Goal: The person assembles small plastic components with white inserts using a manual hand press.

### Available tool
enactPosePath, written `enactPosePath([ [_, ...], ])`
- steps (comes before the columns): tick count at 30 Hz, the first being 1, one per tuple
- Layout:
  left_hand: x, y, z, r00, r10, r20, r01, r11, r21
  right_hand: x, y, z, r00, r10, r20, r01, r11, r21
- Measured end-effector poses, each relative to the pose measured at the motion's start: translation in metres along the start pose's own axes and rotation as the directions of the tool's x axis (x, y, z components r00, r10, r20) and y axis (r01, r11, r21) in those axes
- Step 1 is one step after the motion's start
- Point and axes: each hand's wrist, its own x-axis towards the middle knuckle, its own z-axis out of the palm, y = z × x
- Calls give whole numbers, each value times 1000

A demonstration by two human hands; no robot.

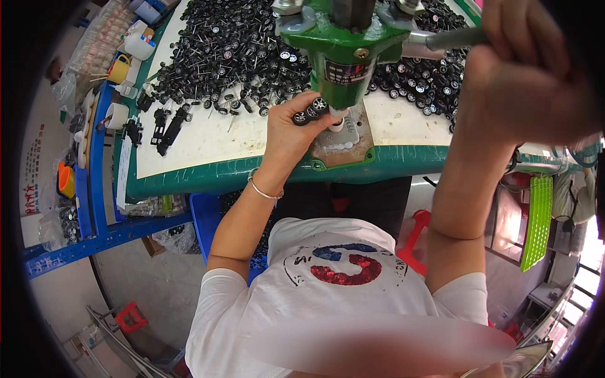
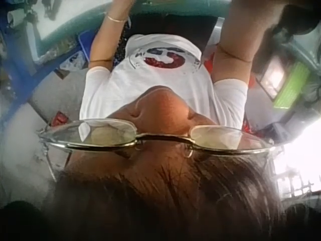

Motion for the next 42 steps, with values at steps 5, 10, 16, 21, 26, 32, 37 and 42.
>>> enactPosePath([
  [5, -2, -4, 1, 997, -71, 22, 72, 994, -83, -10, -4, -11, 995, -67, 71, 60, 993, 98],
  [10, -6, -2, 1, 992, -122, 16, 123, 989, -83, -3, 6, -21, 996, -90, 3, 89, 987, 137],
  [16, -8, -3, -1, 989, -145, 36, 149, 974, -172, 54, 58, -27, 944, 286, -162, -293, 956, -21],
  [21, -9, 0, -25, 958, -280, 63, 256, 737, -626, 63, 91, -51, 909, 408, -87, -417, 894, -164],
  [26, -26, -6, -85, 921, -362, -145, 169, 705, -688, 29, 70, -24, 862, 469, -193, -475, 880, 16],
  [32, -93, 13, -193, 901, -415, -122, 399, 907, -138, -40, 82, -89, 793, 484, -369, -570, 804, -170],
  [37, -149, 25, -247, 837, -546, -39, 490, 715, 498, -100, 83, -133, 713, 676, -185, -696, 653, -298],
  [42, -128, 18, -227, 933, -108, -343, 330, 636, 698, -150, 102, -134, 712, 690, -125, -604, 513, -609],
])
